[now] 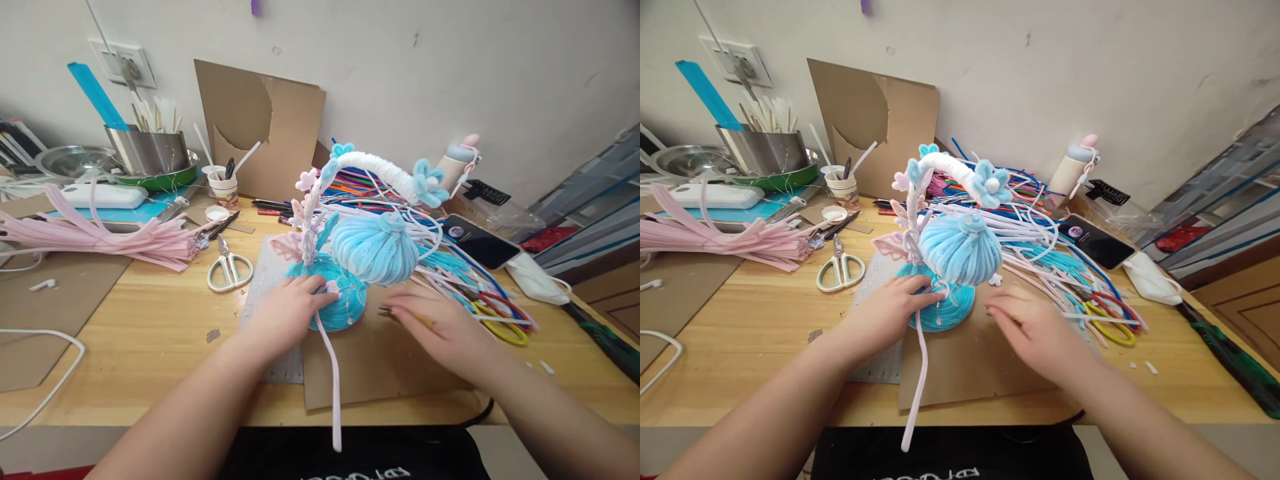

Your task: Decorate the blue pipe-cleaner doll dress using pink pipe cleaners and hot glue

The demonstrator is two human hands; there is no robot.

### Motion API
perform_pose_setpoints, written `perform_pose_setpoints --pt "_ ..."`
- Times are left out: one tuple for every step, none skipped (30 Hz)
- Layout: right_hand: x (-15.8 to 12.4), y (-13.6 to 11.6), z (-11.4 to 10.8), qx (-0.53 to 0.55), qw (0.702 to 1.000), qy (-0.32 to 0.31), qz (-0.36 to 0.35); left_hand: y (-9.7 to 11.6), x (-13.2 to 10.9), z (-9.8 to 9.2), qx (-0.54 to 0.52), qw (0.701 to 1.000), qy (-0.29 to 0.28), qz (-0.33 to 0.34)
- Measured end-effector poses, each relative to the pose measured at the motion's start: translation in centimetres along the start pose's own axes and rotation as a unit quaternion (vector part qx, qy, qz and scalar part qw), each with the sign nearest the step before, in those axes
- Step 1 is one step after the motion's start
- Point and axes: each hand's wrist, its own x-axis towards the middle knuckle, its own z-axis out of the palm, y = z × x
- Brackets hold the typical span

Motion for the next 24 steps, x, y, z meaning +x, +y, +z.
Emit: perform_pose_setpoints --pt "0.5 -0.7 0.9 -0.018 0.998 0.000 -0.053 0.0 0.0 0.1 0.002 1.000 0.003 0.002" --pt "1.0 -1.3 1.8 -0.037 0.996 -0.003 -0.082 -0.1 0.0 0.2 0.003 1.000 0.005 0.004" --pt "1.5 -1.8 2.7 -0.053 0.994 -0.009 -0.099 -0.2 0.0 0.2 0.003 1.000 0.006 0.006" --pt "2.1 -2.1 3.5 -0.060 0.992 -0.025 -0.107 -0.2 0.0 0.3 0.003 1.000 0.007 0.008" --pt "2.6 -2.3 4.1 -0.061 0.992 -0.032 -0.106 -0.3 0.0 0.3 0.002 1.000 0.009 0.010" --pt "3.0 -2.5 4.6 -0.061 0.992 -0.036 -0.101 -0.3 0.1 0.3 0.000 1.000 0.011 0.012" --pt "3.4 -2.6 5.0 -0.059 0.993 -0.038 -0.096 -0.3 0.1 0.3 0.000 1.000 0.013 0.014" --pt "3.7 -2.7 5.2 -0.059 0.994 -0.037 -0.090 -0.3 0.1 0.3 0.000 1.000 0.015 0.016" --pt "3.9 -2.7 5.3 -0.059 0.994 -0.037 -0.086 -0.3 0.1 0.2 -0.001 1.000 0.016 0.019" --pt "4.0 -2.8 5.3 -0.061 0.994 -0.038 -0.084 -0.2 0.1 0.1 -0.003 1.000 0.017 0.021" --pt "4.0 -2.8 5.4 -0.065 0.994 -0.039 -0.084 -0.1 0.2 0.0 -0.006 1.000 0.020 0.020" --pt "4.0 -2.9 5.4 -0.070 0.993 -0.039 -0.086 0.0 0.2 -0.1 -0.008 1.000 0.025 0.015" --pt "3.9 -2.9 5.4 -0.077 0.992 -0.039 -0.088 0.1 0.3 -0.2 -0.009 1.000 0.029 0.007" --pt "3.9 -2.9 5.4 -0.087 0.991 -0.039 -0.091 0.2 0.3 -0.2 -0.007 0.999 0.031 -0.003" --pt "3.8 -2.9 5.5 -0.098 0.990 -0.039 -0.093 0.3 0.4 -0.2 -0.003 0.999 0.031 -0.015" --pt "3.8 -2.9 5.5 -0.110 0.988 -0.040 -0.096 0.3 0.5 -0.3 0.001 0.999 0.030 -0.029" --pt "3.7 -2.8 5.6 -0.121 0.987 -0.040 -0.097 0.2 0.5 -0.2 0.005 0.999 0.029 -0.043" --pt "3.7 -2.8 5.7 -0.131 0.986 -0.040 -0.098 0.2 0.6 -0.2 0.007 0.998 0.029 -0.057" --pt "3.8 -2.7 5.7 -0.140 0.984 -0.041 -0.098 0.0 0.6 -0.1 0.008 0.997 0.031 -0.073" --pt "3.8 -2.7 5.7 -0.148 0.983 -0.044 -0.097 -0.2 0.7 0.0 0.008 0.996 0.036 -0.087" --pt "3.8 -2.7 5.7 -0.155 0.982 -0.048 -0.095 -0.4 0.7 0.0 0.006 0.994 0.042 -0.097" --pt "3.9 -2.7 5.7 -0.163 0.981 -0.051 -0.093 -0.7 0.7 0.1 0.004 0.994 0.050 -0.101" --pt "3.9 -2.8 5.6 -0.169 0.980 -0.055 -0.090 -0.9 0.7 0.1 0.001 0.993 0.057 -0.099" --pt "3.9 -2.9 5.6 -0.176 0.979 -0.058 -0.087 -1.0 0.7 0.1 -0.002 0.994 0.064 -0.094"
